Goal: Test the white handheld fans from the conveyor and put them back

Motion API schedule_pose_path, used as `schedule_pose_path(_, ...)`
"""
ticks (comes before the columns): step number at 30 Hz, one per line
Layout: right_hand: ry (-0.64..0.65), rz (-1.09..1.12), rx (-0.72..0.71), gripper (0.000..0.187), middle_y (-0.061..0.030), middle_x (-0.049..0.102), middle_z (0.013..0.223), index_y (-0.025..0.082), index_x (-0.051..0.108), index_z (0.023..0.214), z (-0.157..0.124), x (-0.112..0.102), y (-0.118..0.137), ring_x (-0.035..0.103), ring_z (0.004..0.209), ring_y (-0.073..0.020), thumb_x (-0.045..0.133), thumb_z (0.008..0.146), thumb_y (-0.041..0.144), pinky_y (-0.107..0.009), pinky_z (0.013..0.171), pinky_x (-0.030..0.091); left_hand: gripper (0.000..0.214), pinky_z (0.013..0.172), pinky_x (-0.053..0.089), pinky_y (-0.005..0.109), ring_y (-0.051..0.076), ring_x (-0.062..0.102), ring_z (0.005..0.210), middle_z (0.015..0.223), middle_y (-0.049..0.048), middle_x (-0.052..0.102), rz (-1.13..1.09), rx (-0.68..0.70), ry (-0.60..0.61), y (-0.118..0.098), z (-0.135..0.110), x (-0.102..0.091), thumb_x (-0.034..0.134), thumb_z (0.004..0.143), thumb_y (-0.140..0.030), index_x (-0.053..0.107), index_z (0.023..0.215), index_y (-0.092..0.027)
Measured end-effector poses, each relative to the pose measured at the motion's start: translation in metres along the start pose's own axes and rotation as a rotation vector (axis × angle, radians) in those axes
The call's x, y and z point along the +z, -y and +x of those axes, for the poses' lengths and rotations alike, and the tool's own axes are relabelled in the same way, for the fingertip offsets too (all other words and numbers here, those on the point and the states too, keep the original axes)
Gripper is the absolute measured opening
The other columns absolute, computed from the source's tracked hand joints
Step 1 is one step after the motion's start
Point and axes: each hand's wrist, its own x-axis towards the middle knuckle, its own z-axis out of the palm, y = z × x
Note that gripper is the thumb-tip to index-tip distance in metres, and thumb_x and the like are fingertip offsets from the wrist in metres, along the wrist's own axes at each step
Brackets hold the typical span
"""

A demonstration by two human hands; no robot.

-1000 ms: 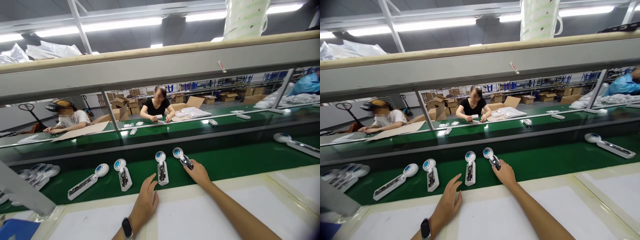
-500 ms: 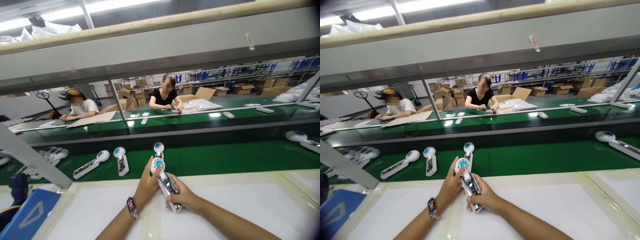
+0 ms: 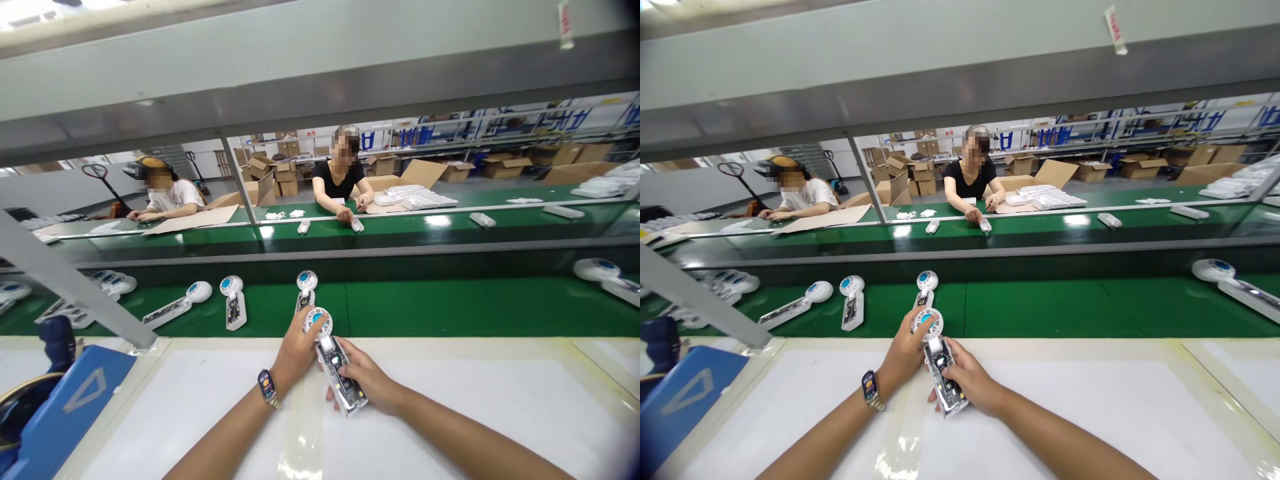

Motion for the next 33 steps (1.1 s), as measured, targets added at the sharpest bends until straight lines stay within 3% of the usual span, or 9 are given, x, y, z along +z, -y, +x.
schedule_pose_path(12,0.010,-0.039,0.012,0.061,-0.0078,0.051,0.106,0.025,0.034,0.121,-0.001,0.004,0.003,0.065,0.063,-0.0201,0.065,0.069,0.039,-0.035,0.053,0.051,0.041,0.091,0.044,0.046,0.028,0.040,0.120,0.130,0.0145,0.040,0.478,0.354,-0.001,0.014,0.000,0.002,0.045,0.083,-0.013,0.047,0.124,-0.020)
schedule_pose_path(22,0.029,-0.026,0.017,0.065,-0.0041,0.050,0.100,0.029,0.031,0.123,-0.002,0.002,0.002,0.065,0.072,-0.0210,0.067,0.070,0.040,-0.039,0.061,0.052,0.042,0.089,0.046,0.042,0.028,0.043,0.117,0.129,0.0154,0.040,0.532,0.390,-0.026,0.014,-0.001,0.002,0.046,0.084,-0.015,0.045,0.125,-0.020)
schedule_pose_path(29,-0.030,-0.083,0.019,0.065,-0.0068,0.045,0.112,0.032,0.029,0.125,-0.005,0.009,0.007,0.065,0.076,-0.0208,0.066,0.071,0.039,-0.036,0.060,0.052,0.046,0.090,0.045,0.043,0.027,0.041,0.119,0.133,0.0135,0.037,0.491,0.345,-0.003,0.013,-0.001,0.002,0.044,0.084,-0.013,0.042,0.128,-0.023)
schedule_pose_path(33,0.011,-0.067,0.020,0.066,-0.0068,0.045,0.112,0.032,0.029,0.125,-0.005,0.006,0.010,0.065,0.078,-0.0219,0.067,0.071,0.034,-0.036,0.060,0.053,0.046,0.091,0.045,0.043,0.027,0.040,0.120,0.133,0.0145,0.037,0.488,0.301,0.018,0.014,-0.002,0.002,0.044,0.084,-0.014,0.041,0.129,-0.023)
